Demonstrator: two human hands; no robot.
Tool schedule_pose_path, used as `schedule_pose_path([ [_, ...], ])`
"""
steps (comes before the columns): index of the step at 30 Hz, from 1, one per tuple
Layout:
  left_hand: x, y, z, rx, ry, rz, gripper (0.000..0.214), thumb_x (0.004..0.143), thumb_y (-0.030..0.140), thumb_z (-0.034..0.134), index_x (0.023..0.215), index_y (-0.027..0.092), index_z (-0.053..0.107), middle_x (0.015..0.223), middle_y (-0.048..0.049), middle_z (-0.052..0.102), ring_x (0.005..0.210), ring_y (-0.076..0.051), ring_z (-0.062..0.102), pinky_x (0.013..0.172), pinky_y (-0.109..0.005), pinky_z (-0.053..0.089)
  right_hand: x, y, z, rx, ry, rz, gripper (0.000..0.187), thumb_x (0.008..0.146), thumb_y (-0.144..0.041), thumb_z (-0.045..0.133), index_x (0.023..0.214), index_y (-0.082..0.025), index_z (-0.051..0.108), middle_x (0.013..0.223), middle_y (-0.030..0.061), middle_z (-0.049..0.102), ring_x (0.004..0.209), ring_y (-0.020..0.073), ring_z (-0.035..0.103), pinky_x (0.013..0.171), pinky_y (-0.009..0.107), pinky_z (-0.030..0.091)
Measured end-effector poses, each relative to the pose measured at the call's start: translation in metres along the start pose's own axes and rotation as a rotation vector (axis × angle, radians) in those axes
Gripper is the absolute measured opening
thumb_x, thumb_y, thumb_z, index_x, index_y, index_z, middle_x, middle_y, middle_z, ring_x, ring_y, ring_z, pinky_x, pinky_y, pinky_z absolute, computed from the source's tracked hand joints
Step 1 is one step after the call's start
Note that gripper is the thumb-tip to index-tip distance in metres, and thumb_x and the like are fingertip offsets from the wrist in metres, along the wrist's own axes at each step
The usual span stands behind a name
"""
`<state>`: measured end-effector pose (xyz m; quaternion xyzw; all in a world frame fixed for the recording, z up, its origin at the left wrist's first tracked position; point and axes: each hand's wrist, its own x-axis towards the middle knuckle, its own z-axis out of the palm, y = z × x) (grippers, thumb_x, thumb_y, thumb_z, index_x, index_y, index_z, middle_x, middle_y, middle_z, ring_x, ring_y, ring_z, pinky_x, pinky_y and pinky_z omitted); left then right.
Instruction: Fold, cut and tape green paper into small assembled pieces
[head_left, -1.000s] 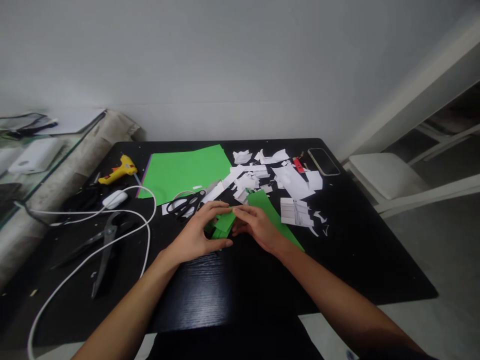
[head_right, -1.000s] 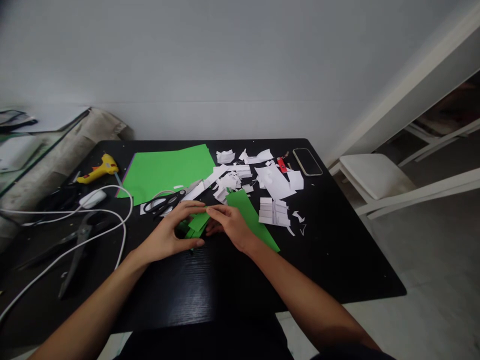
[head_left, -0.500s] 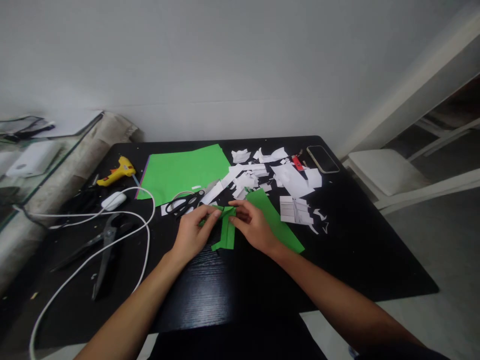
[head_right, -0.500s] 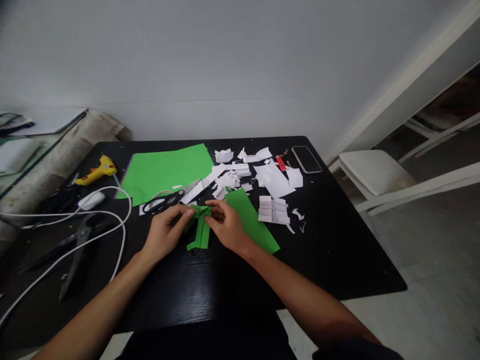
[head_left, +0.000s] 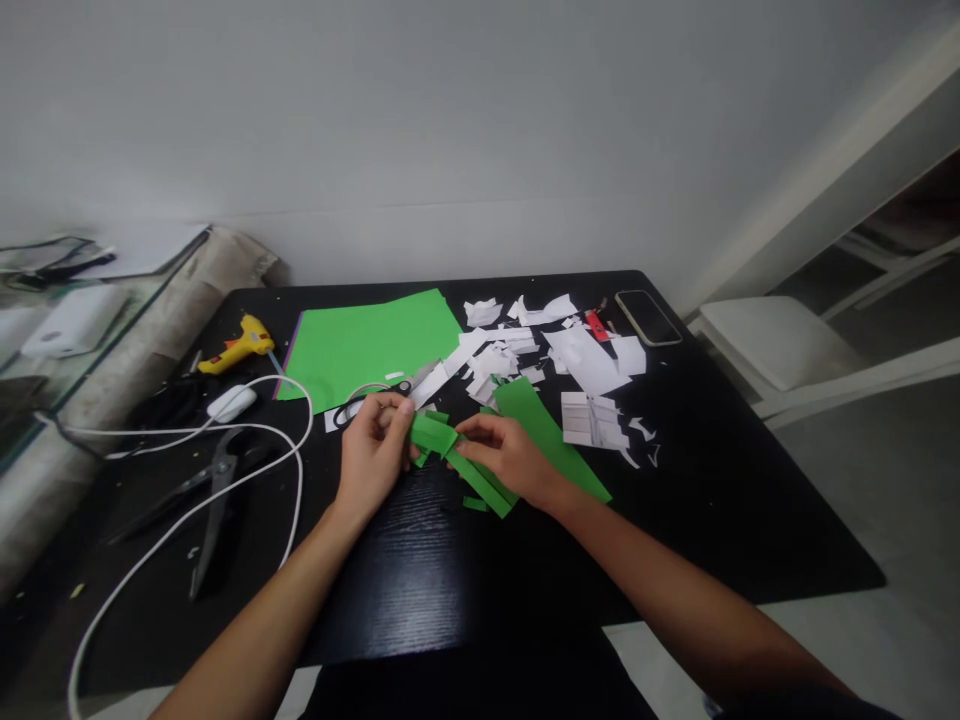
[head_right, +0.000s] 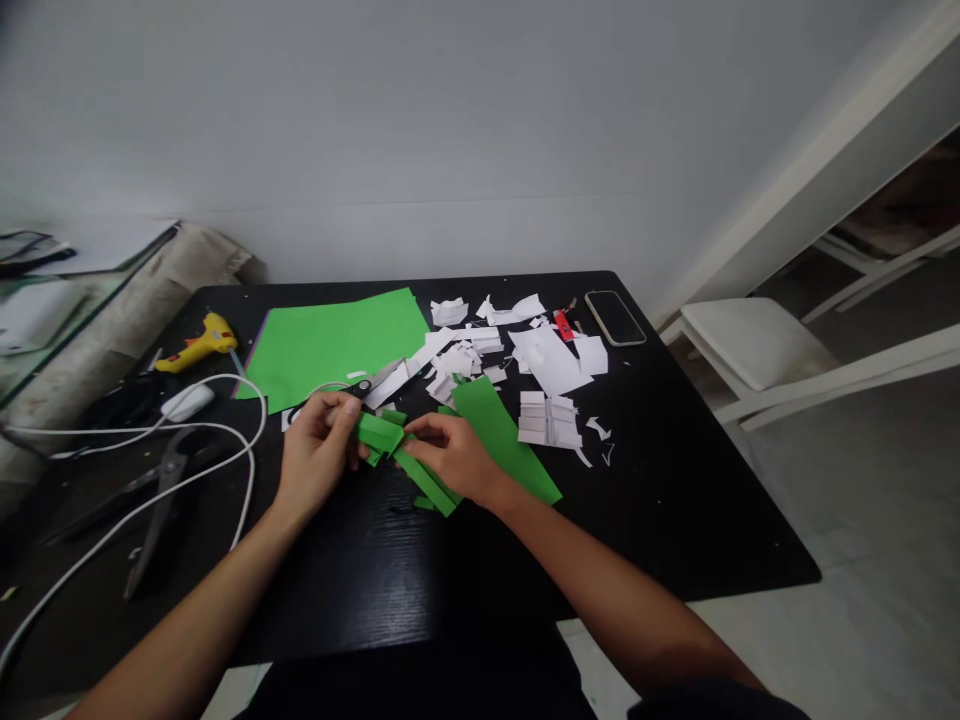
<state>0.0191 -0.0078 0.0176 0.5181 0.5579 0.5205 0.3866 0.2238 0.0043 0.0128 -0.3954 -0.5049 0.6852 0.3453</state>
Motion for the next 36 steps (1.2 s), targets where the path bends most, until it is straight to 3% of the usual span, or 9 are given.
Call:
schedule_pose_path([
  [8, 0.000, -0.004, 0.001, -0.004, -0.017, 0.027, 0.031, 0.093, 0.043, 0.078, 0.110, 0.024, 0.059, 0.060, 0.0074, 0.063, 0.042, -0.011, 0.056, 0.041, -0.022, 0.045, 0.001, 0.006, 0.000, 0.112, -0.002, 0.005, 0.029, 0.076, -0.028, 0.088, 0.099, -0.023, 0.070, 0.098, 0.0021, 0.078, 0.085, 0.0209, 0.078, 0.085, 0.041, 0.063],
  [13, -0.001, -0.005, 0.002, -0.013, -0.048, 0.052, 0.037, 0.091, 0.040, 0.081, 0.115, 0.025, 0.058, 0.061, 0.0095, 0.058, 0.045, -0.012, 0.058, 0.043, -0.022, 0.045, -0.001, 0.005, 0.001, 0.151, 0.001, -0.020, 0.051, 0.074, -0.022, 0.088, 0.120, -0.028, 0.064, 0.103, 0.0011, 0.077, 0.080, 0.0187, 0.076, 0.075, 0.035, 0.061],
  [20, 0.001, -0.001, -0.003, 0.068, -0.108, 0.029, 0.025, 0.092, 0.041, 0.078, 0.107, 0.021, 0.073, 0.058, 0.0050, 0.063, 0.048, -0.012, 0.059, 0.049, -0.023, 0.046, 0.001, 0.002, -0.005, 0.020, -0.047, -0.067, 0.024, 0.079, -0.026, 0.083, 0.103, -0.025, 0.077, 0.094, 0.0002, 0.076, 0.085, 0.0187, 0.074, 0.083, 0.038, 0.060],
  [25, 0.004, 0.003, -0.007, 0.109, -0.208, 0.008, 0.032, 0.087, 0.043, 0.081, 0.110, 0.020, 0.078, 0.061, 0.0032, 0.063, 0.050, -0.012, 0.054, 0.047, -0.023, 0.040, 0.004, -0.002, -0.014, -0.006, 0.003, -0.105, 0.023, 0.078, -0.025, 0.087, 0.099, -0.026, 0.080, 0.099, 0.0010, 0.078, 0.093, 0.0194, 0.074, 0.095, 0.041, 0.060],
  [30, 0.007, 0.003, -0.008, -0.006, -0.302, -0.062, 0.033, 0.084, 0.040, 0.083, 0.110, 0.020, 0.077, 0.068, -0.0004, 0.071, 0.055, -0.014, 0.062, 0.052, -0.026, 0.049, 0.006, -0.006, -0.019, 0.034, 0.028, -0.109, 0.028, 0.075, -0.024, 0.088, 0.101, -0.028, 0.081, 0.099, 0.0004, 0.079, 0.095, 0.0198, 0.075, 0.099, 0.042, 0.059],
  [36, 0.012, 0.001, -0.010, -0.097, -0.259, -0.077, 0.022, 0.083, 0.033, 0.084, 0.097, 0.019, 0.074, 0.067, 0.0002, 0.072, 0.056, -0.014, 0.066, 0.057, -0.027, 0.056, 0.005, -0.009, -0.020, -0.008, 0.084, -0.103, 0.023, 0.078, -0.026, 0.086, 0.101, -0.027, 0.081, 0.094, 0.0010, 0.078, 0.089, 0.0195, 0.073, 0.089, 0.039, 0.059],
])
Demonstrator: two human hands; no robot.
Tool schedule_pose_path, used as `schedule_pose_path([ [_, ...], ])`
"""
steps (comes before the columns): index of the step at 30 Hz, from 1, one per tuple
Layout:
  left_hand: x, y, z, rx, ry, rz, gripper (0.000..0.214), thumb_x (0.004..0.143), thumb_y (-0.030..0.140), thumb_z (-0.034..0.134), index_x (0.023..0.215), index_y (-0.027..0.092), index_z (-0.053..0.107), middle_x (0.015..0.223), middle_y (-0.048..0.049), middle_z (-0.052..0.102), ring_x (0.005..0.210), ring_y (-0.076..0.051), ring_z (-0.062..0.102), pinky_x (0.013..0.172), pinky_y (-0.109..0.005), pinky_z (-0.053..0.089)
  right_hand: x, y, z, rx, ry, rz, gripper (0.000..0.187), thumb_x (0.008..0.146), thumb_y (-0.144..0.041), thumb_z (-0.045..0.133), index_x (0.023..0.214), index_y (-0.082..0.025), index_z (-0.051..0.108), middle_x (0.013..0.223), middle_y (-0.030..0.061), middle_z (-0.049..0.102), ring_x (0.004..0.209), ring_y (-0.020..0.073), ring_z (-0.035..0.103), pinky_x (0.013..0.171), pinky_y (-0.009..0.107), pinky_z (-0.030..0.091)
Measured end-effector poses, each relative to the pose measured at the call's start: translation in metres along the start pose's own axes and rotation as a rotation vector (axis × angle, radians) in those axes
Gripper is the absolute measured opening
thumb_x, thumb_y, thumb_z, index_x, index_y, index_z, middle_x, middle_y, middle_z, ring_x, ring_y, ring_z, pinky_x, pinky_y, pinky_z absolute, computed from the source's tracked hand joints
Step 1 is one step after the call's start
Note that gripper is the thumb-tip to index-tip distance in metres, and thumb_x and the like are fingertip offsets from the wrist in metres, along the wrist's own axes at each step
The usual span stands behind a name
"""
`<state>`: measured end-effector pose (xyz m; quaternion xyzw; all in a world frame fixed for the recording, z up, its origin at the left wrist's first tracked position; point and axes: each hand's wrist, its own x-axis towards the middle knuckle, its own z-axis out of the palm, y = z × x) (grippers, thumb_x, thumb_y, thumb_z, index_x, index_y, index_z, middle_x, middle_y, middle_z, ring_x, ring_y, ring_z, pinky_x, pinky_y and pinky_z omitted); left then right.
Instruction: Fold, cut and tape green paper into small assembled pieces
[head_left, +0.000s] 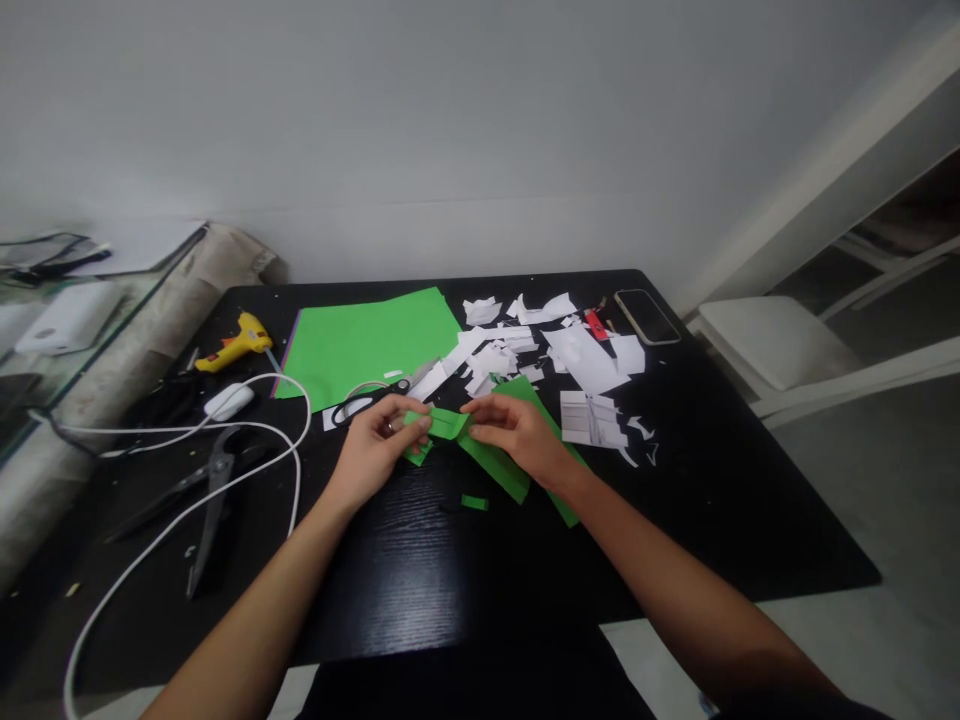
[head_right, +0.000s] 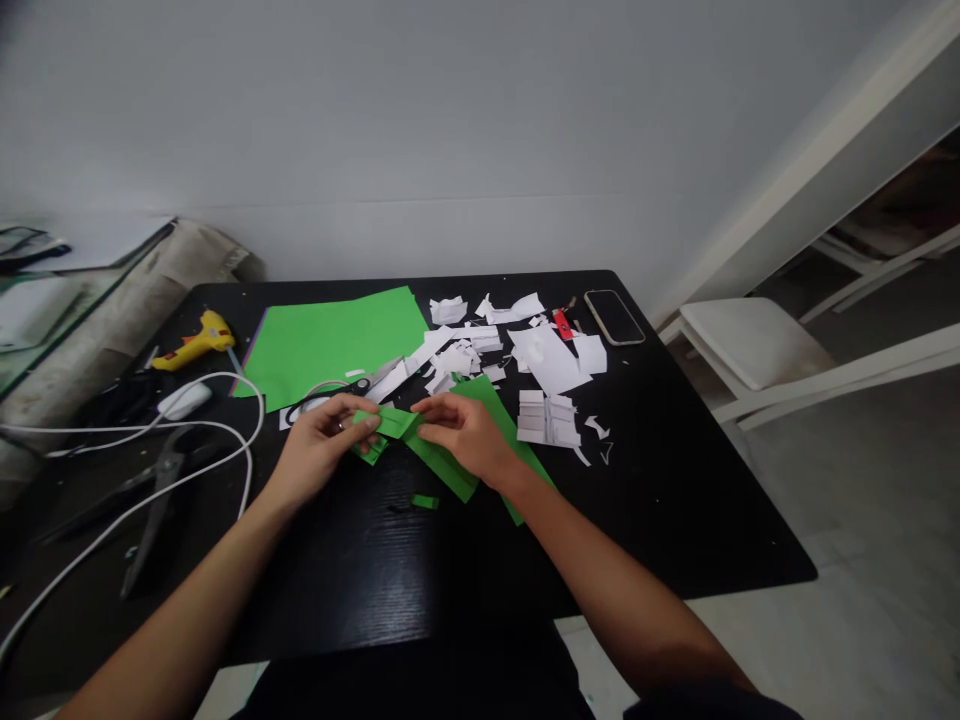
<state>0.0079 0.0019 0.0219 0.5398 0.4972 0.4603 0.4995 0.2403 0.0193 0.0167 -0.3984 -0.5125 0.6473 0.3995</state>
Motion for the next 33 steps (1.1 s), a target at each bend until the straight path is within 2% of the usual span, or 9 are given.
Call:
schedule_pose_path([
  [4, 0.002, -0.003, -0.004, 0.005, 0.051, -0.006, 0.020, 0.084, 0.035, 0.082, 0.094, 0.019, 0.074, 0.067, 0.0000, 0.071, 0.058, -0.014, 0.066, 0.059, -0.026, 0.055, -0.002, -0.002, 0.001, 0.016, -0.011, 0.059, 0.021, 0.082, -0.028, 0.083, 0.103, -0.028, 0.081, 0.090, 0.0004, 0.078, 0.077, 0.0171, 0.069, 0.074, 0.034, 0.055],
  [10, 0.001, -0.006, -0.006, -0.043, 0.044, -0.054, 0.021, 0.083, 0.032, 0.076, 0.100, 0.019, 0.074, 0.069, -0.0005, 0.073, 0.061, -0.016, 0.068, 0.061, -0.027, 0.055, -0.001, -0.004, -0.001, 0.036, 0.004, 0.085, 0.017, 0.083, -0.033, 0.081, 0.099, -0.028, 0.082, 0.075, -0.0022, 0.070, 0.062, 0.0146, 0.056, 0.060, 0.030, 0.040],
  [14, 0.000, -0.004, -0.006, -0.052, 0.052, -0.048, 0.020, 0.078, 0.027, 0.073, 0.096, 0.019, 0.074, 0.067, 0.0002, 0.072, 0.060, -0.016, 0.068, 0.061, -0.028, 0.055, 0.000, -0.005, -0.004, -0.012, 0.009, 0.059, 0.012, 0.084, -0.031, 0.080, 0.095, -0.028, 0.082, 0.076, -0.0012, 0.070, 0.064, 0.0157, 0.056, 0.063, 0.032, 0.040],
  [19, 0.000, 0.002, -0.005, -0.019, 0.007, -0.046, 0.023, 0.076, 0.027, 0.078, 0.097, 0.019, 0.075, 0.069, -0.0002, 0.072, 0.063, -0.018, 0.070, 0.063, -0.030, 0.057, 0.000, -0.007, -0.005, -0.043, 0.012, 0.048, 0.012, 0.085, -0.030, 0.078, 0.097, -0.028, 0.082, 0.078, -0.0003, 0.072, 0.065, 0.0162, 0.057, 0.063, 0.033, 0.041],
  [26, -0.001, 0.005, -0.004, -0.043, -0.054, -0.109, 0.018, 0.071, 0.022, 0.078, 0.085, 0.019, 0.068, 0.070, 0.0012, 0.067, 0.063, -0.014, 0.064, 0.062, -0.027, 0.052, 0.000, -0.007, -0.005, -0.072, -0.012, -0.011, 0.013, 0.084, -0.031, 0.077, 0.095, -0.028, 0.083, 0.083, 0.0001, 0.075, 0.073, 0.0172, 0.062, 0.069, 0.034, 0.045],
  [33, -0.003, 0.005, -0.004, -0.072, -0.233, -0.128, 0.020, 0.073, 0.022, 0.083, 0.082, 0.020, 0.065, 0.095, -0.0024, 0.068, 0.071, -0.013, 0.059, 0.062, -0.025, 0.048, 0.000, -0.005, -0.006, -0.089, -0.063, -0.047, 0.018, 0.081, -0.022, 0.072, 0.094, -0.028, 0.083, 0.092, 0.0002, 0.078, 0.082, 0.0178, 0.067, 0.078, 0.035, 0.051],
])
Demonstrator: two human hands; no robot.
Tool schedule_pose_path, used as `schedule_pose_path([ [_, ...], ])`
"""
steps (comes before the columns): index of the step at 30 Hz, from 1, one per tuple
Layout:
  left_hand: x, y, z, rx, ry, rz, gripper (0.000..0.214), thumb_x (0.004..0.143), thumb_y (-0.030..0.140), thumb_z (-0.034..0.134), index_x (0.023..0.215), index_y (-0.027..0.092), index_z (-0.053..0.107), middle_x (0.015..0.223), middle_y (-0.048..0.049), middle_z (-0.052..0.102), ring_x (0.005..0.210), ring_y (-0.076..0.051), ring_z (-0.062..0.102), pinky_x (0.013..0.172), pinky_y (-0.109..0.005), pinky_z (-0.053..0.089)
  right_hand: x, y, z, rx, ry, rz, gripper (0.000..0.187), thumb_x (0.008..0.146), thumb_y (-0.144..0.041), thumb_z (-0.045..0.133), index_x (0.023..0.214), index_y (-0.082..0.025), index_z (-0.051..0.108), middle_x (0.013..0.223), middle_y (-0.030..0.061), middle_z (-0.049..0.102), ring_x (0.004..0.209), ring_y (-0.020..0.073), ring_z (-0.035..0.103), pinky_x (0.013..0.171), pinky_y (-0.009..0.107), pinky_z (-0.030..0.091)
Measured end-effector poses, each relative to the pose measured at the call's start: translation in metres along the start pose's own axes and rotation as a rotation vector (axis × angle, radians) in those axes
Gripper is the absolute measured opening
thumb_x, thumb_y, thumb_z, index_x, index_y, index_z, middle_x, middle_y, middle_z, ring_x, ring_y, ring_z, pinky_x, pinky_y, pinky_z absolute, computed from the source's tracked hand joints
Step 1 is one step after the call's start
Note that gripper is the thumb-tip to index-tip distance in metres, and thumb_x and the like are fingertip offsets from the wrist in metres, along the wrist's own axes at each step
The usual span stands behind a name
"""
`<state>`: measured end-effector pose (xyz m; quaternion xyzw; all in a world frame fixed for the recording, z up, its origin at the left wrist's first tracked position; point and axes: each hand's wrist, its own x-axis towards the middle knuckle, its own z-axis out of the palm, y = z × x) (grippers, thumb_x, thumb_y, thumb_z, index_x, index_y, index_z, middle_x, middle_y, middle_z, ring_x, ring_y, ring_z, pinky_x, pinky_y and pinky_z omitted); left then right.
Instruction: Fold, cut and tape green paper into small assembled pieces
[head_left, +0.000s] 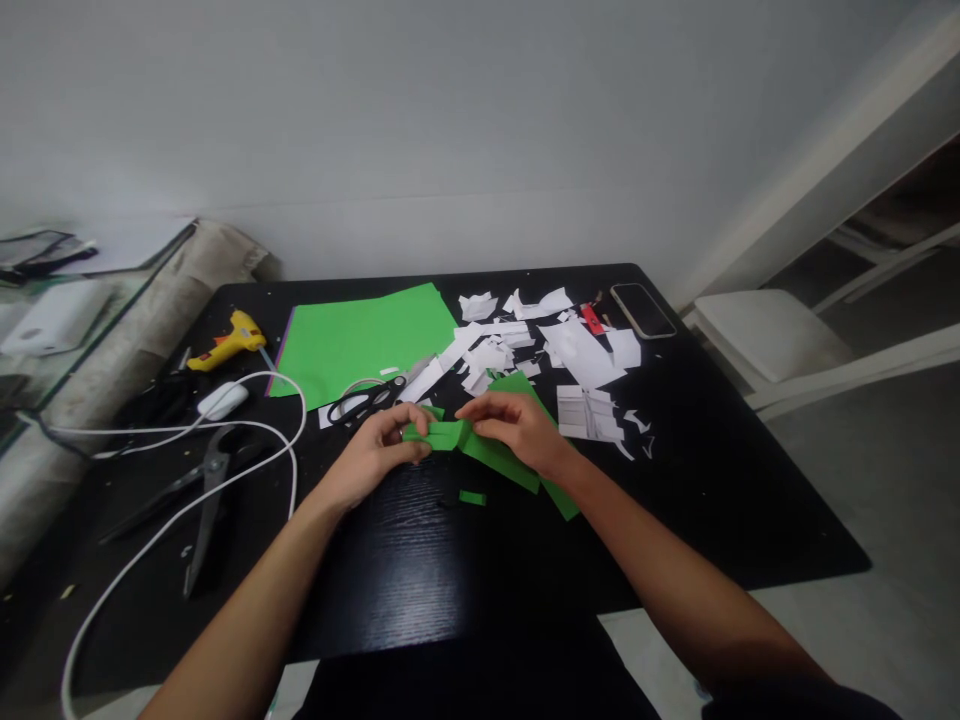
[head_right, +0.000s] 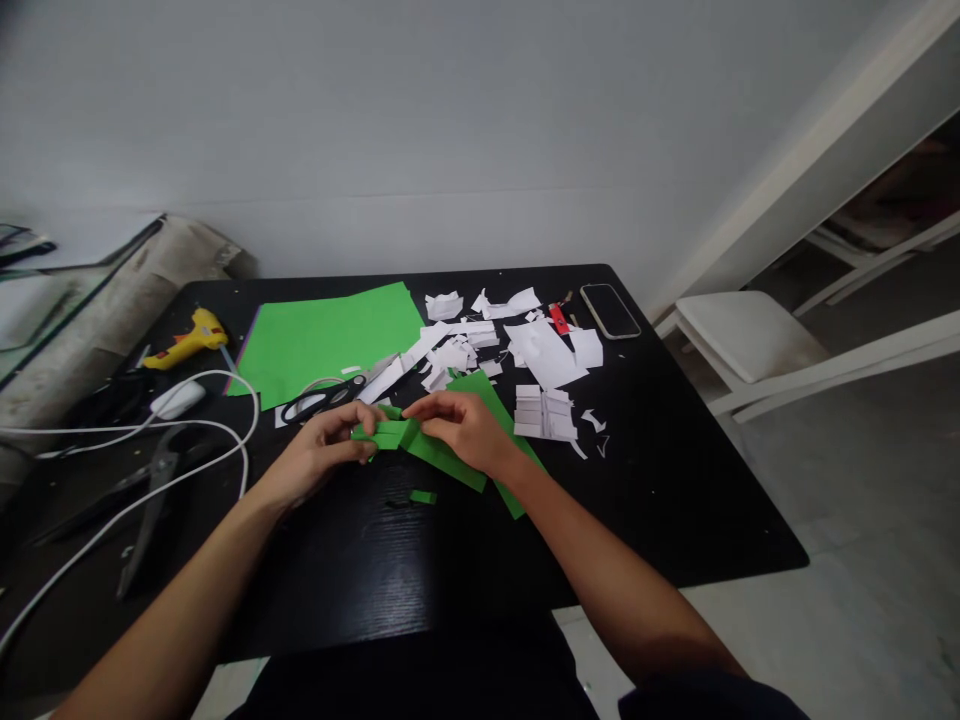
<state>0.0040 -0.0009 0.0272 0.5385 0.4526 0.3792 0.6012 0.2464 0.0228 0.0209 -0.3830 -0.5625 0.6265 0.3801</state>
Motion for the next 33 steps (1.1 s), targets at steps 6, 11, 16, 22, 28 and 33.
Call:
schedule_pose_path([
  [6, 0.000, -0.003, 0.002, 0.038, 0.008, 0.018, 0.032, 0.071, 0.027, 0.092, 0.094, 0.020, 0.070, 0.095, -0.0019, 0.072, 0.075, -0.015, 0.066, 0.068, -0.028, 0.055, 0.001, 0.000, -0.001, 0.021, -0.026, -0.015, 0.020, 0.079, -0.019, 0.072, 0.096, -0.024, 0.081, 0.093, 0.0009, 0.077, 0.085, 0.0168, 0.069, 0.080, 0.033, 0.054],
  [11, 0.001, -0.006, 0.002, 0.188, 0.053, 0.199, 0.033, 0.078, 0.025, 0.088, 0.109, 0.023, 0.079, 0.109, -0.0053, 0.076, 0.097, -0.021, 0.073, 0.085, -0.035, 0.061, 0.002, 0.002, 0.000, 0.094, -0.139, -0.020, 0.026, 0.079, -0.022, 0.080, 0.105, -0.024, 0.078, 0.095, 0.0010, 0.075, 0.087, 0.0164, 0.069, 0.082, 0.032, 0.058],
  [16, 0.003, -0.011, -0.001, 0.305, 0.096, 0.320, 0.018, 0.081, 0.023, 0.085, 0.099, 0.023, 0.081, 0.114, -0.0078, 0.073, 0.110, -0.024, 0.071, 0.091, -0.038, 0.061, 0.002, 0.005, 0.001, 0.063, -0.153, -0.044, 0.024, 0.077, -0.024, 0.086, 0.099, -0.023, 0.077, 0.089, -0.0008, 0.071, 0.082, 0.0148, 0.066, 0.077, 0.030, 0.057],
  [22, 0.002, -0.011, -0.002, 0.288, 0.053, 0.317, 0.012, 0.083, 0.020, 0.079, 0.095, 0.021, 0.075, 0.122, -0.0101, 0.070, 0.110, -0.023, 0.070, 0.089, -0.037, 0.059, 0.000, 0.003, 0.002, -0.015, -0.103, -0.070, 0.018, 0.079, -0.025, 0.084, 0.095, -0.023, 0.078, 0.090, 0.0002, 0.074, 0.083, 0.0157, 0.068, 0.078, 0.030, 0.056],
  [28, 0.002, -0.011, 0.003, 0.233, 0.094, 0.284, 0.013, 0.084, 0.027, 0.083, 0.088, 0.021, 0.072, 0.123, -0.0101, 0.071, 0.116, -0.025, 0.069, 0.092, -0.040, 0.060, 0.000, 0.002, 0.004, -0.035, -0.082, -0.087, 0.023, 0.078, -0.031, 0.088, 0.098, -0.024, 0.080, 0.093, 0.0015, 0.077, 0.082, 0.0169, 0.070, 0.078, 0.032, 0.059],
  [33, 0.003, -0.014, 0.004, 0.151, 0.136, 0.269, 0.013, 0.082, 0.027, 0.084, 0.087, 0.020, 0.074, 0.127, -0.0117, 0.070, 0.110, -0.024, 0.071, 0.083, -0.037, 0.063, 0.000, 0.004, 0.005, -0.075, -0.026, -0.136, 0.030, 0.076, -0.034, 0.092, 0.101, -0.025, 0.079, 0.096, 0.0014, 0.077, 0.086, 0.0181, 0.072, 0.085, 0.035, 0.060],
])
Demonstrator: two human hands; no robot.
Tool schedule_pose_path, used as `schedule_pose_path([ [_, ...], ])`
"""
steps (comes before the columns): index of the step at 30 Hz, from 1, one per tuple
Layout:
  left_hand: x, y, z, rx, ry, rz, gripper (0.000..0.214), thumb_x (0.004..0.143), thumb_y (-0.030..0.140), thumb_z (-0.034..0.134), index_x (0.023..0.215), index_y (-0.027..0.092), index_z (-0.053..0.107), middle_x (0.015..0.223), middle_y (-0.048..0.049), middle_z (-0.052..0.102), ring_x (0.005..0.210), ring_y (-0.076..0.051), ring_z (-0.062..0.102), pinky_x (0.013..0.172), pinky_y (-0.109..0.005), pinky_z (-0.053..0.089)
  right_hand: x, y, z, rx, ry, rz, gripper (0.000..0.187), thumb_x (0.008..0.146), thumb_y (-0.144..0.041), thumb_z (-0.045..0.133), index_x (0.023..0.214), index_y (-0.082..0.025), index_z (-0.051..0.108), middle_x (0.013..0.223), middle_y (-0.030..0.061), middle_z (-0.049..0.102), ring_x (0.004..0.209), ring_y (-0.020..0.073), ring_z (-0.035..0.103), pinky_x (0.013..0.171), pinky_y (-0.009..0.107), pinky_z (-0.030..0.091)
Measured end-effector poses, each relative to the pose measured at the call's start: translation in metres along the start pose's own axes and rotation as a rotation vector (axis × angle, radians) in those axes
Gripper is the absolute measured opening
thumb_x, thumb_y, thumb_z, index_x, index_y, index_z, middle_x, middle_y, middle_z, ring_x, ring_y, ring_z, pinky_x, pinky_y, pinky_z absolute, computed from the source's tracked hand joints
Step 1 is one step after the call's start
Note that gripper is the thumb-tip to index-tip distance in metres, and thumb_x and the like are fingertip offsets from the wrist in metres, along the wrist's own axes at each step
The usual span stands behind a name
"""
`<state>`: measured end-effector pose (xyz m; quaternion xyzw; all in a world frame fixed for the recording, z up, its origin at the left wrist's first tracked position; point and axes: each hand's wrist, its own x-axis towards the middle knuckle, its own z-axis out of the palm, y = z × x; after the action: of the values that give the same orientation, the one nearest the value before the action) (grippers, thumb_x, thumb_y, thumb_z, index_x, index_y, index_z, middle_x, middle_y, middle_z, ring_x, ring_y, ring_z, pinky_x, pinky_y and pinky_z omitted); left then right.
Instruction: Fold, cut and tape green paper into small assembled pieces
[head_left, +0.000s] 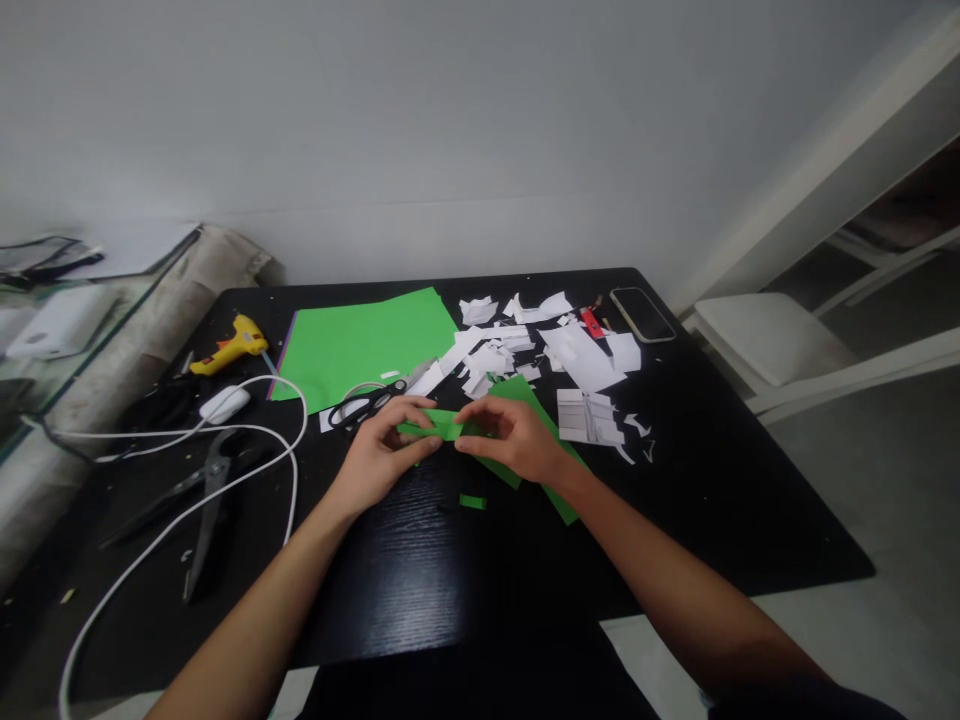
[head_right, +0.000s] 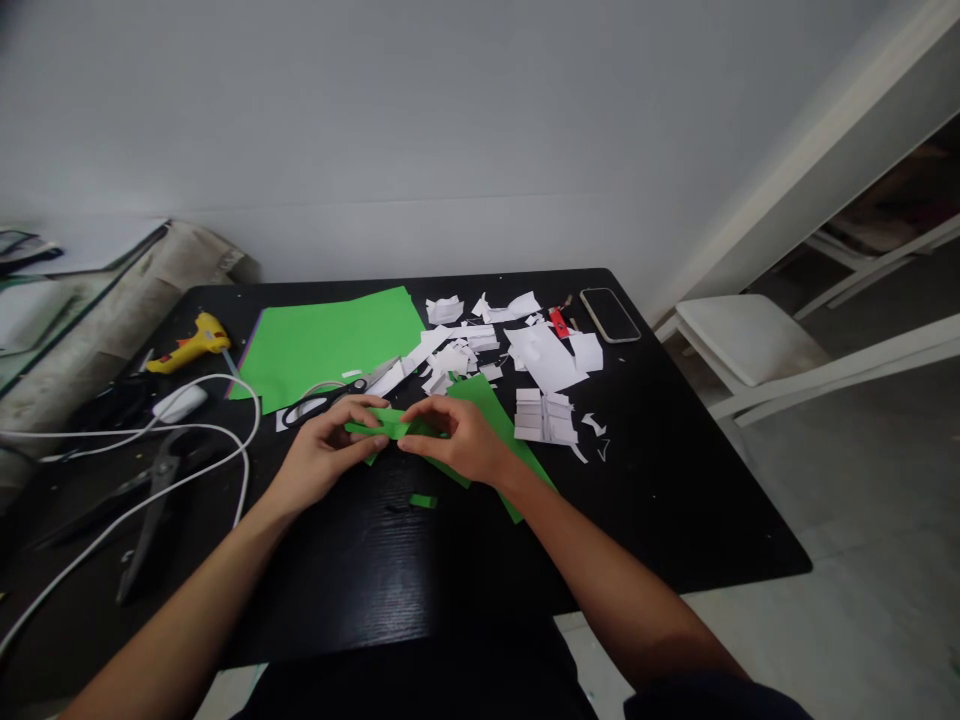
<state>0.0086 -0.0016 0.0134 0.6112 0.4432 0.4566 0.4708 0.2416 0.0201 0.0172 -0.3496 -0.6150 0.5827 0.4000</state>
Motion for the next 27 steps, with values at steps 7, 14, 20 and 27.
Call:
schedule_pose_path([
  [7, -0.0010, 0.0038, -0.0001, -0.007, 0.126, 0.001, 0.015, 0.081, 0.029, 0.087, 0.085, 0.020, 0.076, 0.129, -0.0123, 0.069, 0.110, -0.025, 0.071, 0.080, -0.035, 0.064, -0.0015, 0.0014, 0.0011, 0.000, 0.032, -0.061, 0.042, 0.081, -0.029, 0.088, 0.120, -0.028, 0.073, 0.114, 0.0043, 0.079, 0.112, 0.0231, 0.075, 0.109, 0.045, 0.057],
  [14, -0.0005, 0.0071, 0.0010, -0.066, 0.097, -0.011, 0.013, 0.080, 0.025, 0.086, 0.087, 0.020, 0.076, 0.128, -0.0108, 0.069, 0.098, -0.021, 0.071, 0.079, -0.034, 0.064, -0.0012, 0.0036, 0.0043, 0.023, 0.029, -0.092, 0.030, 0.084, -0.026, 0.083, 0.113, -0.027, 0.076, 0.113, 0.0039, 0.080, 0.106, 0.0212, 0.077, 0.106, 0.043, 0.061],
  [20, -0.0008, 0.0071, 0.0025, -0.068, 0.060, 0.033, 0.009, 0.082, 0.023, 0.083, 0.086, 0.021, 0.076, 0.117, -0.0071, 0.066, 0.085, -0.015, 0.069, 0.070, -0.028, 0.062, -0.0020, 0.0025, 0.0059, -0.079, 0.060, -0.125, 0.010, 0.087, -0.027, 0.080, 0.096, -0.026, 0.077, 0.102, 0.0028, 0.077, 0.097, 0.0209, 0.075, 0.094, 0.040, 0.063],
  [27, -0.0071, 0.0032, 0.0022, 0.297, 0.125, 0.202, 0.005, 0.092, 0.024, 0.074, 0.094, 0.023, 0.079, 0.128, -0.0089, 0.065, 0.077, -0.013, 0.065, 0.066, -0.030, 0.060, -0.0041, -0.0014, 0.0051, -0.343, 0.182, -0.222, 0.009, 0.088, -0.018, 0.080, 0.085, -0.027, 0.079, 0.096, 0.0026, 0.068, 0.084, 0.0185, 0.066, 0.078, 0.034, 0.057],
])
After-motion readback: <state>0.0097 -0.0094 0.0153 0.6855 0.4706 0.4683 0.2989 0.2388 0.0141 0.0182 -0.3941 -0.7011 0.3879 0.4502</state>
